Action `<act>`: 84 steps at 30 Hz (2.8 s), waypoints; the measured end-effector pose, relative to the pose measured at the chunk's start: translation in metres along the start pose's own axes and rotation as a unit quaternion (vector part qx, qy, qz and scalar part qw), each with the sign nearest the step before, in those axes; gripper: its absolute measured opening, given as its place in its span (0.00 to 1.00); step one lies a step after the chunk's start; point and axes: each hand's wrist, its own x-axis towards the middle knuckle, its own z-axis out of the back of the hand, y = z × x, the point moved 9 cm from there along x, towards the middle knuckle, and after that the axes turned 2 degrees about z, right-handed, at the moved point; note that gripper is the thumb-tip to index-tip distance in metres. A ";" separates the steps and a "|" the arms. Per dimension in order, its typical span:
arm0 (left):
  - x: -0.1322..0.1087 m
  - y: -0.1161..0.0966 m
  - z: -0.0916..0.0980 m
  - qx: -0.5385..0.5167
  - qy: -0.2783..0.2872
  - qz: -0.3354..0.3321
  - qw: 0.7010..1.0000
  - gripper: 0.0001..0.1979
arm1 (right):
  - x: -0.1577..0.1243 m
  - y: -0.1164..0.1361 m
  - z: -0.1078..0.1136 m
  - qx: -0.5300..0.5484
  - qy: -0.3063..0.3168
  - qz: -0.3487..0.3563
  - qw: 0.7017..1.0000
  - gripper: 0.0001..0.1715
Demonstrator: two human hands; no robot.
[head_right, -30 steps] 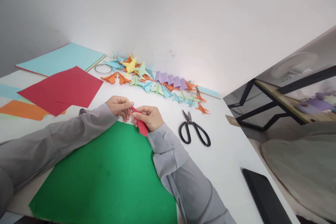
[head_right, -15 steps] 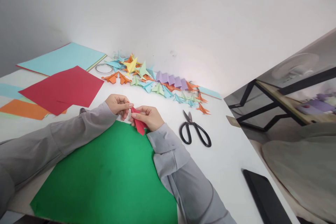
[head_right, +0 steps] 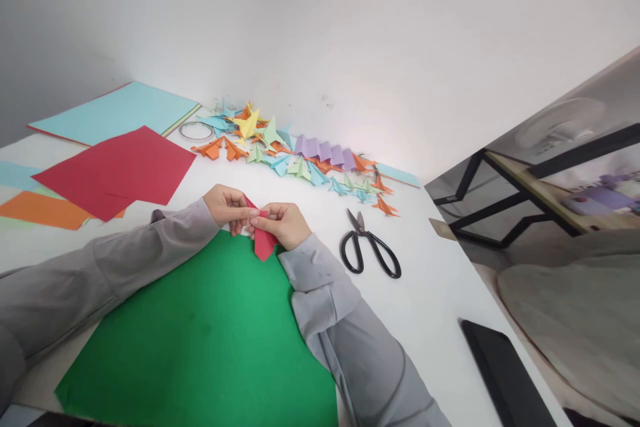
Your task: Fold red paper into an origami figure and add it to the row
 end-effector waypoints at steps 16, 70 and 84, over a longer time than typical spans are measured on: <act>0.002 0.001 -0.004 -0.035 0.054 -0.022 0.998 0.19 | -0.001 -0.002 -0.003 0.008 0.023 -0.017 1.000 0.14; 0.000 0.008 0.002 -0.140 -0.048 0.050 0.988 0.12 | 0.001 -0.001 -0.001 0.064 -0.002 -0.013 0.998 0.10; 0.000 0.002 0.004 -0.148 -0.049 0.017 0.988 0.13 | 0.000 -0.002 -0.002 0.053 0.004 -0.022 0.998 0.11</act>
